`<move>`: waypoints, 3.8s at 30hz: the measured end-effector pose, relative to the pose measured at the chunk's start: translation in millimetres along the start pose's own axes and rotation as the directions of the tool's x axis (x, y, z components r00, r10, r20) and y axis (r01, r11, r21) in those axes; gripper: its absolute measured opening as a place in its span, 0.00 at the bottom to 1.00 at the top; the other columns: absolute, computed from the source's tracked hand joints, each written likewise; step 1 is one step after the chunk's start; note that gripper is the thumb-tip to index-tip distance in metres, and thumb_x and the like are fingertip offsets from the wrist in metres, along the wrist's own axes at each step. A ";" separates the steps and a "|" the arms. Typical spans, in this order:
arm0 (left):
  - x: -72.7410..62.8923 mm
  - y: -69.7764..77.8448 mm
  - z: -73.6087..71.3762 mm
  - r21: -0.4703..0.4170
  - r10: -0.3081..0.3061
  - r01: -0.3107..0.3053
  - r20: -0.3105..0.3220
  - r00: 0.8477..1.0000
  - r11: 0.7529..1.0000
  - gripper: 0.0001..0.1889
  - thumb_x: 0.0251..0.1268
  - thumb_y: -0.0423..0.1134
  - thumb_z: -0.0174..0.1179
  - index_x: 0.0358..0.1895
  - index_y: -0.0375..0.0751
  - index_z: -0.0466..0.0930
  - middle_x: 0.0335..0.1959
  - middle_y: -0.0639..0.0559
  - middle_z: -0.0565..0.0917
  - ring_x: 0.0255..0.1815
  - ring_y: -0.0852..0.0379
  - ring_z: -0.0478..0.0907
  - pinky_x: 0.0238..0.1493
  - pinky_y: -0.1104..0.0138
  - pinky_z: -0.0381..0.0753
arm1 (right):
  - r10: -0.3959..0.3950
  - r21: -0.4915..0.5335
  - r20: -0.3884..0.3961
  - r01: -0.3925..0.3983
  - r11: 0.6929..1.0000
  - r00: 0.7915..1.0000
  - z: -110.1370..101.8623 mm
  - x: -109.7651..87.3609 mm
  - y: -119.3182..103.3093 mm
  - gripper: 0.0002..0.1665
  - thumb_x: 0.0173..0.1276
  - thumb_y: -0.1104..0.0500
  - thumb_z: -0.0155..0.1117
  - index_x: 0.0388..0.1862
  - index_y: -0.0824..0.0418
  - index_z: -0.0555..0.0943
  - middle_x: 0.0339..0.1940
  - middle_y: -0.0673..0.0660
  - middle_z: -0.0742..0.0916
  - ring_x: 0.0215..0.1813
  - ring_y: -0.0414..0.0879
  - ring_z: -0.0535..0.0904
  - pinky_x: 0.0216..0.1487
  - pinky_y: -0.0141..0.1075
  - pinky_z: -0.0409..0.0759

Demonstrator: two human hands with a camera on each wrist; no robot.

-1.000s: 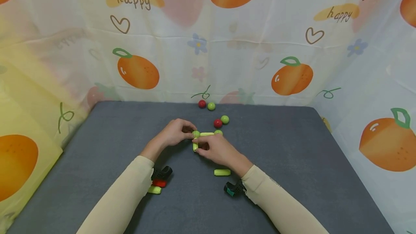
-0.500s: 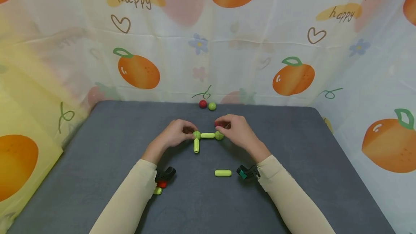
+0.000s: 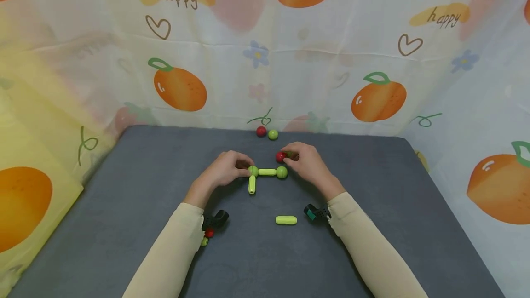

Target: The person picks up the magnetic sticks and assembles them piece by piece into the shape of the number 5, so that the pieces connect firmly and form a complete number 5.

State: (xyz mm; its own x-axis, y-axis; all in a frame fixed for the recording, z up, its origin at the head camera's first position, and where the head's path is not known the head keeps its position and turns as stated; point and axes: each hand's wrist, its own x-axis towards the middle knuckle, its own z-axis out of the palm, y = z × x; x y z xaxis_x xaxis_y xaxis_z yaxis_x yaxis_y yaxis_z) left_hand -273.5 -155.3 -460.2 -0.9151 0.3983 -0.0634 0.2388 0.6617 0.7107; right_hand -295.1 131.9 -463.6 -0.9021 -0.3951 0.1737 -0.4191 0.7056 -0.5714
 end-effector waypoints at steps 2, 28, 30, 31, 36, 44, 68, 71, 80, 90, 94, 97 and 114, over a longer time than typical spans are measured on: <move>-0.5 0.7 0.2 0.003 -0.003 0.003 -0.002 1.000 1.000 0.14 0.74 0.34 0.72 0.59 0.41 0.91 0.50 0.51 0.90 0.52 0.52 0.86 0.53 0.55 0.86 | -0.017 -0.025 0.011 0.017 1.000 1.000 4.6 1.8 0.7 0.19 0.79 0.59 0.73 0.66 0.57 0.88 0.64 0.55 0.86 0.52 0.50 0.84 0.51 0.46 0.86; 2.3 -1.7 4.1 0.002 0.030 -0.030 -0.001 1.000 1.000 0.13 0.74 0.35 0.73 0.58 0.43 0.91 0.49 0.53 0.91 0.51 0.54 0.86 0.53 0.56 0.86 | -0.032 -0.074 0.045 0.036 0.997 0.998 6.0 0.5 -3.2 0.16 0.79 0.59 0.73 0.63 0.56 0.89 0.55 0.55 0.89 0.50 0.50 0.86 0.49 0.46 0.86; 2.9 -1.8 4.2 0.003 0.031 -0.031 0.000 1.000 1.000 0.13 0.74 0.35 0.73 0.58 0.43 0.91 0.49 0.54 0.91 0.51 0.54 0.86 0.53 0.56 0.86 | -0.039 -0.067 0.021 0.040 0.997 0.999 5.2 0.1 -3.6 0.16 0.78 0.59 0.74 0.62 0.56 0.89 0.54 0.55 0.89 0.48 0.49 0.86 0.48 0.45 0.87; 3.0 -1.8 4.2 0.005 0.030 -0.030 0.000 1.000 1.000 0.13 0.74 0.35 0.73 0.57 0.43 0.91 0.49 0.54 0.91 0.51 0.54 0.86 0.52 0.56 0.86 | -0.039 -0.059 0.011 0.039 0.997 0.999 4.5 0.1 -4.1 0.17 0.78 0.58 0.74 0.63 0.56 0.89 0.54 0.55 0.89 0.48 0.49 0.86 0.48 0.45 0.87; 2.5 -1.7 4.6 0.015 0.032 -0.032 -0.005 0.999 0.999 0.13 0.73 0.35 0.73 0.58 0.43 0.91 0.48 0.54 0.91 0.50 0.54 0.87 0.53 0.56 0.86 | -0.011 -0.009 -0.017 0.011 1.000 1.000 -0.4 -1.9 -11.1 0.19 0.77 0.55 0.76 0.63 0.54 0.88 0.53 0.53 0.89 0.48 0.46 0.87 0.48 0.45 0.87; 3.0 -1.0 6.3 0.025 0.044 -0.044 -0.018 0.999 0.999 0.13 0.74 0.35 0.73 0.58 0.42 0.91 0.50 0.53 0.91 0.51 0.54 0.87 0.55 0.55 0.86 | -0.037 0.104 -0.003 0.037 0.994 0.999 -6.5 -9.2 -29.6 0.18 0.76 0.56 0.77 0.61 0.55 0.89 0.46 0.49 0.89 0.45 0.44 0.87 0.45 0.43 0.87; 2.9 2.6 10.0 0.045 0.042 -0.039 -0.071 0.997 0.998 0.12 0.77 0.36 0.70 0.59 0.42 0.91 0.52 0.51 0.90 0.53 0.51 0.86 0.58 0.52 0.85 | -0.158 0.120 0.252 0.131 0.984 0.955 3.4 -25.6 -59.5 0.16 0.74 0.59 0.78 0.59 0.56 0.90 0.45 0.46 0.90 0.40 0.37 0.85 0.41 0.36 0.85; 2.6 3.1 9.4 0.047 0.040 -0.037 -0.071 0.997 0.998 0.12 0.77 0.35 0.70 0.58 0.42 0.91 0.52 0.51 0.90 0.53 0.51 0.86 0.58 0.52 0.85 | -0.168 0.104 0.302 0.143 0.984 0.938 1.5 -27.2 -59.9 0.14 0.75 0.59 0.78 0.57 0.55 0.91 0.42 0.44 0.90 0.39 0.37 0.85 0.40 0.36 0.85; 3.5 2.0 8.5 0.064 0.025 -0.021 -0.068 0.997 0.998 0.12 0.76 0.36 0.71 0.59 0.42 0.91 0.52 0.51 0.90 0.53 0.51 0.86 0.58 0.52 0.84 | -0.209 0.120 0.389 0.175 0.977 0.897 10.6 -35.6 -51.5 0.09 0.75 0.59 0.77 0.52 0.51 0.92 0.41 0.41 0.88 0.36 0.36 0.83 0.39 0.36 0.84; 3.6 3.5 9.9 0.044 0.035 -0.032 -0.072 0.997 0.999 0.12 0.76 0.36 0.71 0.58 0.43 0.91 0.51 0.52 0.90 0.53 0.52 0.86 0.58 0.53 0.85 | -0.280 0.174 0.338 0.233 0.957 0.899 24.8 -39.7 -55.8 0.11 0.73 0.60 0.79 0.52 0.53 0.91 0.41 0.42 0.88 0.37 0.34 0.84 0.42 0.35 0.85; 3.7 3.0 10.0 0.045 0.038 -0.035 -0.073 0.997 0.998 0.12 0.76 0.36 0.71 0.58 0.43 0.91 0.50 0.52 0.91 0.53 0.52 0.86 0.57 0.53 0.85 | -0.312 0.165 0.292 0.274 0.948 0.904 30.3 -41.0 -56.6 0.10 0.73 0.60 0.79 0.50 0.54 0.90 0.40 0.42 0.88 0.37 0.34 0.84 0.42 0.33 0.85; 4.2 2.6 10.1 0.049 0.040 -0.036 -0.076 0.996 0.998 0.12 0.75 0.36 0.72 0.57 0.44 0.92 0.49 0.53 0.91 0.52 0.52 0.86 0.57 0.53 0.85 | -0.326 0.160 0.272 0.291 0.943 0.905 32.2 -41.3 -56.4 0.10 0.73 0.60 0.79 0.50 0.55 0.90 0.40 0.43 0.88 0.38 0.34 0.84 0.43 0.33 0.85; 2.5 4.0 9.4 0.046 0.039 -0.035 -0.077 0.996 0.998 0.10 0.75 0.34 0.71 0.55 0.44 0.91 0.48 0.53 0.90 0.51 0.52 0.86 0.56 0.53 0.85 | -0.318 0.167 0.256 0.282 0.945 0.913 36.6 -42.4 -62.7 0.09 0.74 0.59 0.79 0.49 0.55 0.88 0.40 0.45 0.88 0.40 0.36 0.84 0.44 0.32 0.85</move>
State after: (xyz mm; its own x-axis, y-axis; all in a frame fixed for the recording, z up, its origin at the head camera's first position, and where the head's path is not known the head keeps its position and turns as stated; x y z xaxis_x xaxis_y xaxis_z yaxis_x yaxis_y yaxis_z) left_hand -271.8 -145.7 -464.2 -0.9274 0.3735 0.0182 0.2854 0.6755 0.6799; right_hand -226.8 82.9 -464.5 -0.6643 -0.7352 0.1351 -0.6331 0.4573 -0.6246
